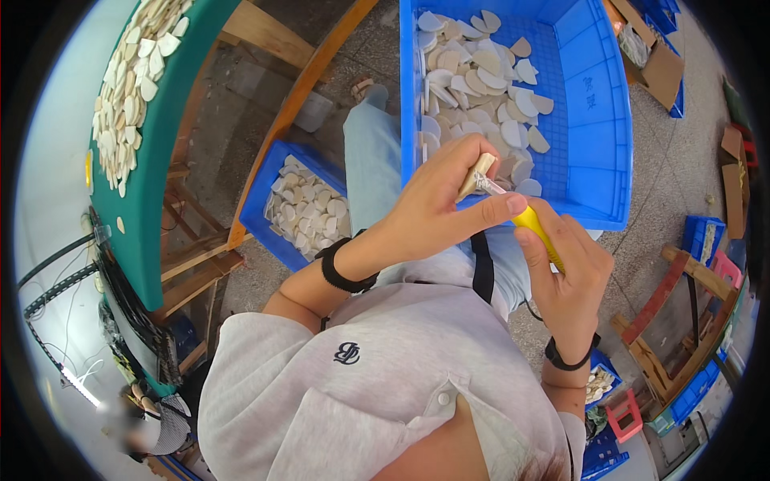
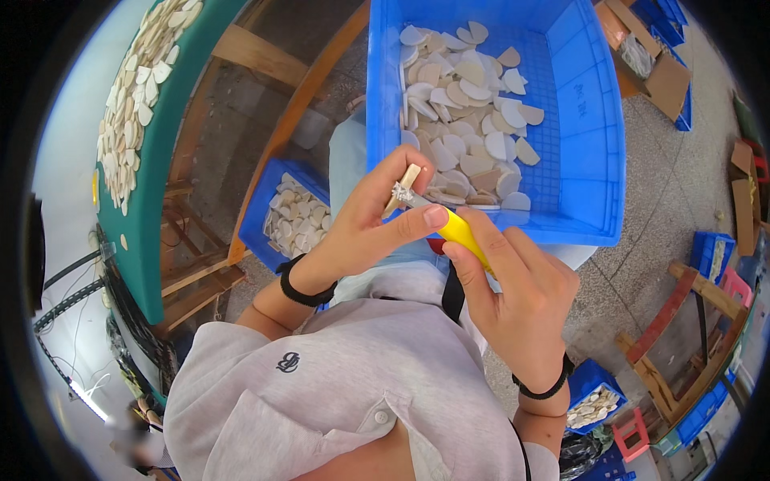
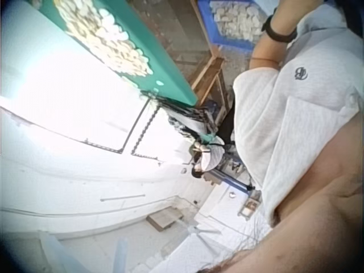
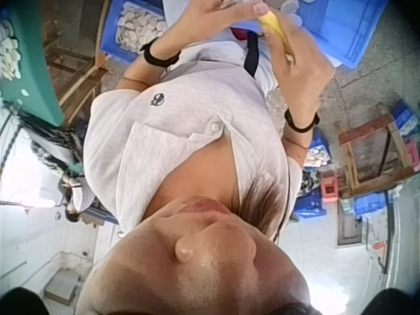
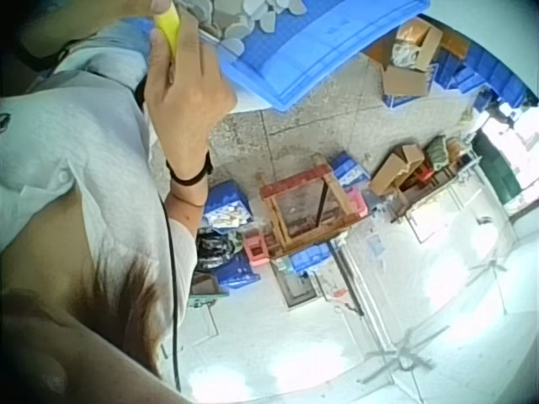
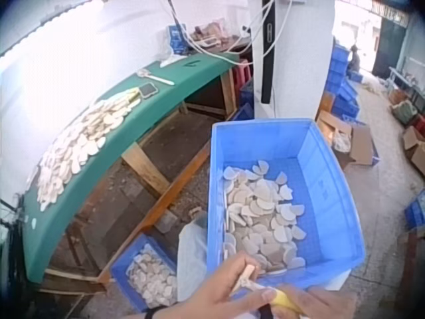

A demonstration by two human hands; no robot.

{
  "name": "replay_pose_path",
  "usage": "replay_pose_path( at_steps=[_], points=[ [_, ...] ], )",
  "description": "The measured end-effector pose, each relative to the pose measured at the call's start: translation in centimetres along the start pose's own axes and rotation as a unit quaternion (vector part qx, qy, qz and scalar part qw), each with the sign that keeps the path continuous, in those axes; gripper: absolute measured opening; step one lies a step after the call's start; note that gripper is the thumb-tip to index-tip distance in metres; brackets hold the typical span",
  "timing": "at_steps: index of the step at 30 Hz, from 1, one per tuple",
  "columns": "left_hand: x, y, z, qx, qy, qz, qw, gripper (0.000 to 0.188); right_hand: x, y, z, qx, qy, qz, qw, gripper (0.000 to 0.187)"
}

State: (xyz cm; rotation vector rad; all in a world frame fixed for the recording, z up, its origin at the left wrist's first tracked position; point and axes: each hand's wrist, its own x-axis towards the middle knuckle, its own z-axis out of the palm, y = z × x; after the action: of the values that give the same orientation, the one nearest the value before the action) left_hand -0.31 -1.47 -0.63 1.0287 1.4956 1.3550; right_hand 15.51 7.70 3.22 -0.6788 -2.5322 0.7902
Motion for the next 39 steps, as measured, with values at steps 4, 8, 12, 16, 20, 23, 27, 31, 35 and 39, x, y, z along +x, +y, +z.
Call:
replay_pose_path(
  at_steps=[4,8,12,16,20,23,27,31,35,39],
  points=[
    [0.1,-0.6,-0.3,0.116,0.019,0.053,0.992,0.024,0.1,-0.3,0.1,-0.047,0.006,-0.01,0.999,0.029],
    [0.1,-0.2,0.4,0.068,0.045,0.011,0.997,0.035,0.6,-0.1,0.5,-0.142,0.026,-0.005,0.989,0.027],
    [0.5,-1.0,-0.2,-0.24,-0.043,-0.1,0.965,0.038,0.5,1.3,1.0,-0.091,0.095,0.046,0.99,0.024],
    [0.7,-0.5,-0.7,-0.42,-0.095,-0.16,0.888,0.047,0.6,0.9,0.6,-0.023,0.101,0.077,0.992,0.021],
    [0.7,-0.4,-0.5,-0.476,-0.087,-0.162,0.86,0.041,0.5,0.5,0.5,0.022,0.087,0.089,0.992,0.02],
    [0.9,-0.7,-0.8,-0.477,-0.102,-0.159,0.859,0.037,0.5,0.2,0.3,0.043,0.073,0.106,0.991,0.02],
    [0.8,-0.9,-0.9,-0.475,-0.123,-0.143,0.86,0.043,0.7,-0.6,-0.1,0.064,0.044,0.116,0.99,0.021],
    [0.3,-0.2,-0.3,-0.327,-0.023,-0.161,0.931,0.047,0.4,-0.3,0.6,0.072,0.05,0.047,0.995,0.024],
    [0.1,0.3,0.0,-0.176,-0.017,-0.09,0.98,0.034,0.3,-0.5,0.7,0.028,0.009,0.015,0.999,0.028],
    [-0.2,0.3,-0.2,-0.158,-0.034,-0.121,0.979,0.021,0.2,-0.4,0.9,0.005,0.017,-0.004,1.0,0.03]
  ],
)
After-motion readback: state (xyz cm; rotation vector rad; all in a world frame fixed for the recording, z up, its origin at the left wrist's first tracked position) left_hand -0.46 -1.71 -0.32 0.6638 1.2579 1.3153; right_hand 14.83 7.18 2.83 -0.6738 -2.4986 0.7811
